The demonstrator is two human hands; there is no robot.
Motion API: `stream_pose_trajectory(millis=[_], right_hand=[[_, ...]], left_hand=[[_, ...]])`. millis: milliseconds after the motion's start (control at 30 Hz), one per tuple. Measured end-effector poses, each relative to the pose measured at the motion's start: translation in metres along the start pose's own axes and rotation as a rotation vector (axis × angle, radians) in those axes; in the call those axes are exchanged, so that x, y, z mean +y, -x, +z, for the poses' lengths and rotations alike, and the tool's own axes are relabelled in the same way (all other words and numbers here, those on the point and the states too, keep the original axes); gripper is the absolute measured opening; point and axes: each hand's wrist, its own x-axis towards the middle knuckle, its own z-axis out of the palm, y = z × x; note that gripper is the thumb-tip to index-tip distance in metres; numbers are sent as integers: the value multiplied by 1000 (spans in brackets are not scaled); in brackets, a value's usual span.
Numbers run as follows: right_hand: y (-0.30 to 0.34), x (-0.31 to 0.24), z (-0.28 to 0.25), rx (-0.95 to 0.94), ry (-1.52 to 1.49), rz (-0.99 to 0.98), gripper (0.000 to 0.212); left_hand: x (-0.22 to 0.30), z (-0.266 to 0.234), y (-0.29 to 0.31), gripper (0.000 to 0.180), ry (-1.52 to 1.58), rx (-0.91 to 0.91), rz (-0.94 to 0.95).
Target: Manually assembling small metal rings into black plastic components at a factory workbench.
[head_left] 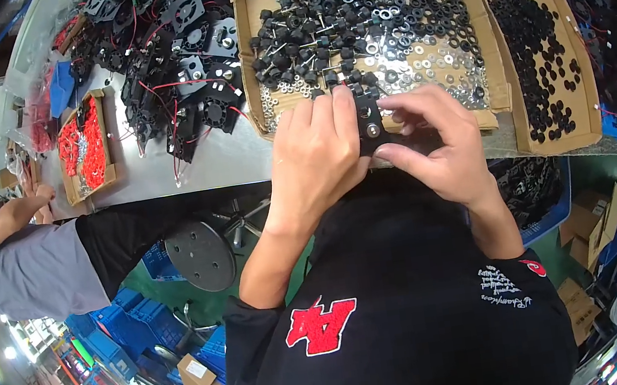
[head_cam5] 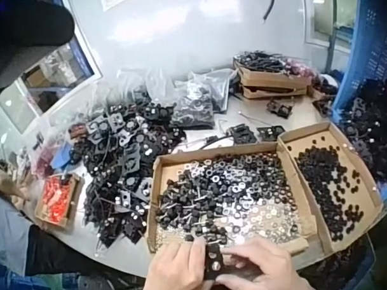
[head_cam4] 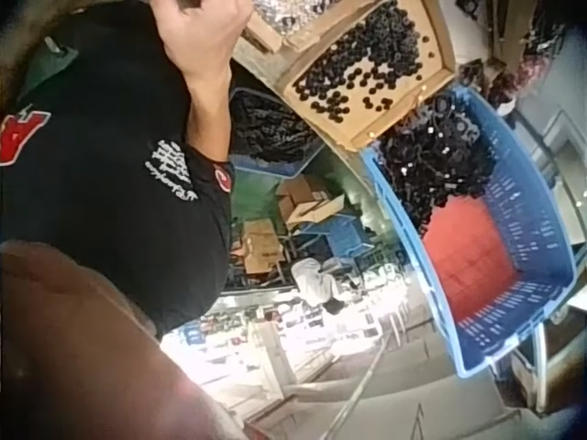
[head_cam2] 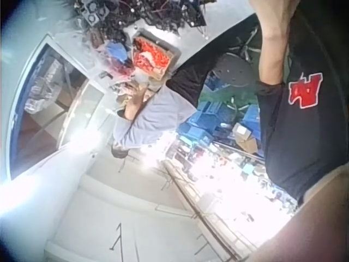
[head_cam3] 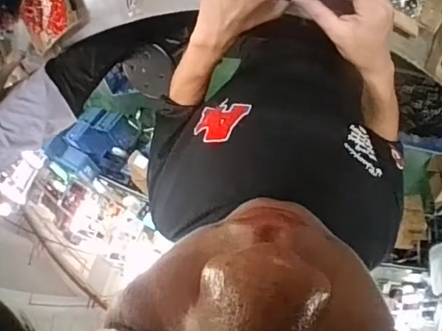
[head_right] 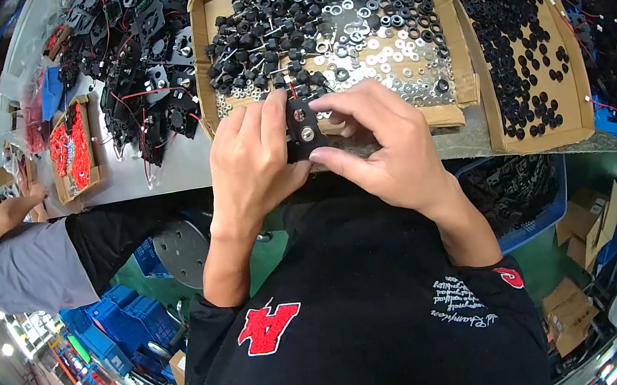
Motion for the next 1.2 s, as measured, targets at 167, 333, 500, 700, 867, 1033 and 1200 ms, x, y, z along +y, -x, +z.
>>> stream_pose_trajectory(millis=[167,333,500,700,867,1033,1200], right_hand=[[4,-6,1,127,-177,149,25],[-13,-13,0,88,-8,286,10],[-43,-7,27,-86,200,30,10],[-77,-5,71,-301,422,-131,14],[-84,6,87,-336,514,-42,12],[-81,5,91,-314,538,-89,12],[-84,12,104,-346,469,-51,12]], left_hand=[[-3,5,4,62,67,72,-57],[-17,-2,18,53,86,125,-99],[-34,-6,34,48,117,264,-142],[-49,-25,50,48,240,333,-167],[-54,-40,67,52,330,282,-217],[-52,-51,73,43,291,285,-263],[-50,-54,69,43,331,254,-279]])
